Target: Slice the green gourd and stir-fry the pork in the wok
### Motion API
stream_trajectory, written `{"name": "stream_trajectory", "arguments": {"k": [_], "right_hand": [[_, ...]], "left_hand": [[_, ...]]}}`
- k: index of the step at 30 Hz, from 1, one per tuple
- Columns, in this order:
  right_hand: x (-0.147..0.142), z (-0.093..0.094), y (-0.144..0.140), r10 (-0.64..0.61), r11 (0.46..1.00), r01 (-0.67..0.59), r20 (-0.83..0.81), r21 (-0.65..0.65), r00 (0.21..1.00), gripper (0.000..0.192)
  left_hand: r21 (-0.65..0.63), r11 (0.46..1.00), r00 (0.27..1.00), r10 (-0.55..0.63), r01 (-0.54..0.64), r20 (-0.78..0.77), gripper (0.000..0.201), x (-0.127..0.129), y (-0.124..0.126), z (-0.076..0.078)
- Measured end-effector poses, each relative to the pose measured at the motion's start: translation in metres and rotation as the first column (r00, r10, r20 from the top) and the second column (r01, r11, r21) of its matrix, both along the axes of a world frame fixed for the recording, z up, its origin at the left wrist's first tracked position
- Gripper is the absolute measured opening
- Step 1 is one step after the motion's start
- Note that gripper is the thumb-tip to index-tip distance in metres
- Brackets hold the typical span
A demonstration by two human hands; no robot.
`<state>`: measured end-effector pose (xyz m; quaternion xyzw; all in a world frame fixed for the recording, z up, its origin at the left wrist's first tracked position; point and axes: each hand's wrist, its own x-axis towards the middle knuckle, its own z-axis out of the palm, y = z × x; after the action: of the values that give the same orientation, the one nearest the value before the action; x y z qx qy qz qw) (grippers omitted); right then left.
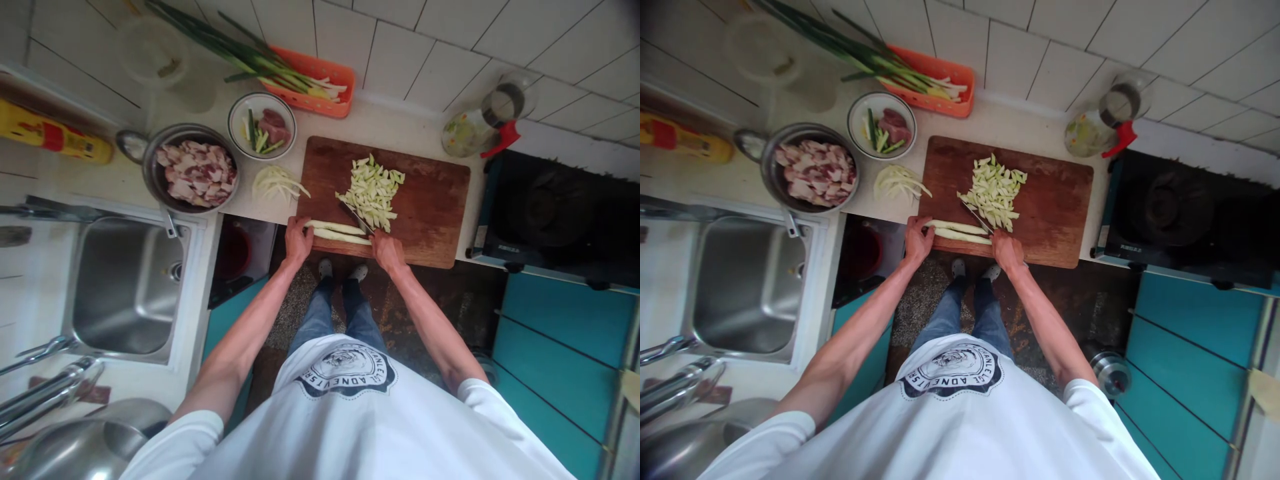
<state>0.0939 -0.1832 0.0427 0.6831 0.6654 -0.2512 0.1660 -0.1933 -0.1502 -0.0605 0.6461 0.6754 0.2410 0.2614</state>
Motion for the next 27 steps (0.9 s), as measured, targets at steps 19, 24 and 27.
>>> {"name": "stream_trajectory", "arguments": {"k": [19, 24, 27], "right_hand": [[-0.011, -0.009, 0.012, 0.005, 0.999, -0.004, -0.033, 0.044, 0.999, 0.049], [0.006, -0.003, 0.022, -0.011, 0.985, 0.017, -0.036, 0.170, 0.999, 0.045], [0.017, 0.002, 0.015, -0.025, 0.967, 0.044, -0.077, 0.253, 0.997, 0.044]], "left_hand": [[-0.023, 0.998, 0.996, -0.056, 0.058, 0.063, 0.026, -0.001, 0.003, 0.010], [-0.034, 0.998, 0.998, -0.057, 0.057, -0.006, 0.025, 0.005, 0.006, 0.009], [-0.042, 0.996, 0.996, -0.076, 0.074, -0.051, 0.025, 0.008, 0.010, 0.009]]}}
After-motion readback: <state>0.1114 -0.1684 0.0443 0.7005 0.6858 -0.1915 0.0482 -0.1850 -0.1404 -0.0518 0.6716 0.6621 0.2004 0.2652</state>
